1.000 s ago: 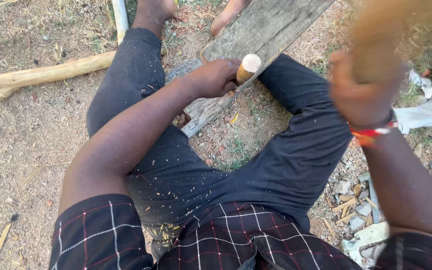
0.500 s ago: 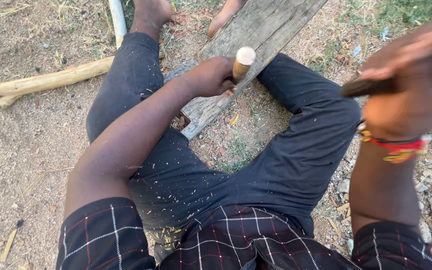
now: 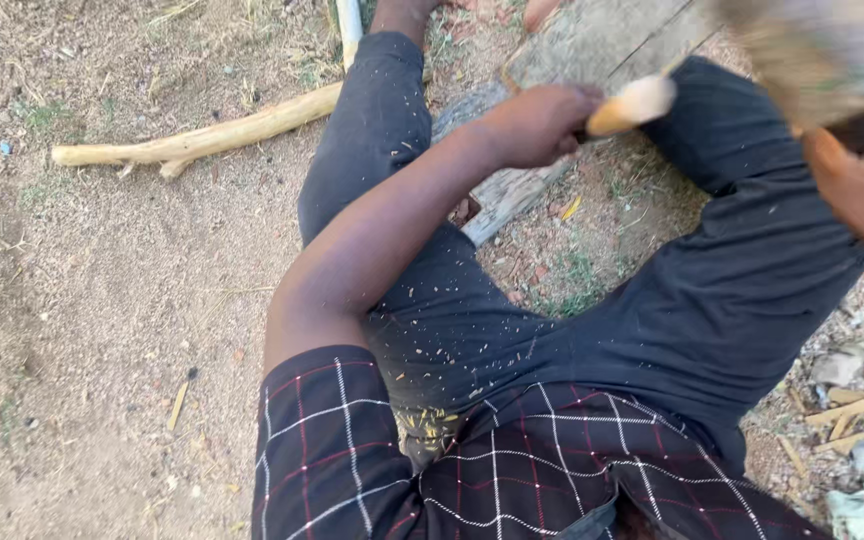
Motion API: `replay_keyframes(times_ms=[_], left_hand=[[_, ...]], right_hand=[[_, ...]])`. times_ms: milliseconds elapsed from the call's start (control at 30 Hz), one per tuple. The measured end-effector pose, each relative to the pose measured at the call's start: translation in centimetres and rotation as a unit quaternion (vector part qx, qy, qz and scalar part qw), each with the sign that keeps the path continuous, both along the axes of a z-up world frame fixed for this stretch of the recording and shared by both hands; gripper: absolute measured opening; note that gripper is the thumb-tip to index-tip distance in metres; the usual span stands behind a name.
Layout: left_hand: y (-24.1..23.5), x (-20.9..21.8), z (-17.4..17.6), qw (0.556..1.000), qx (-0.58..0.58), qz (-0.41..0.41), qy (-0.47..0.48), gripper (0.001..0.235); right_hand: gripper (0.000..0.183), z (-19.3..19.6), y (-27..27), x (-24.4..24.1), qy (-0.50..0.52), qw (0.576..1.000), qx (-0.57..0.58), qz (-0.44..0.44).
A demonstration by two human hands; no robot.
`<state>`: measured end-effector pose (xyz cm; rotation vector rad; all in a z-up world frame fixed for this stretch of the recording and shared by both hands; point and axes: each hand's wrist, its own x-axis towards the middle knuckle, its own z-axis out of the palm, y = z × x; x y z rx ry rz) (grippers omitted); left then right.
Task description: The person sits on the ground and carves a rectangular notch into a large log using a chisel and a wooden mallet. They repeatedly strike the chisel to remove wood chips, occasionally adjusting the tool's position to deepen the cut.
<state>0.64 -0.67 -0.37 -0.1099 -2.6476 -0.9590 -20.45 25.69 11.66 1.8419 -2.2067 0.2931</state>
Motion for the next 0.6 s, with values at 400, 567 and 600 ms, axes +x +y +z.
replay_keyframes(times_ms=[400,567,600], left_hand=[[-0.6,-0.9,0.3,0.998,0.029,-0.019,0.052,0.021],[0.0,-0.5,0.1,0.991,0.01,-0.055,0.12,0.026],[0.3,-0.3,-0.1,0.995,0.015,-0.041,0.087,0.027]], right_hand=[[0.019,6.3,2.3,5.4,-0.608,0.739,-0.278,0.087],[0.021,7.4,1.8,5.1,-0.588,0.747,-0.275,0.14],[0.022,7.0,1.7,4.6,-0.541,0.786,-0.269,0.13]])
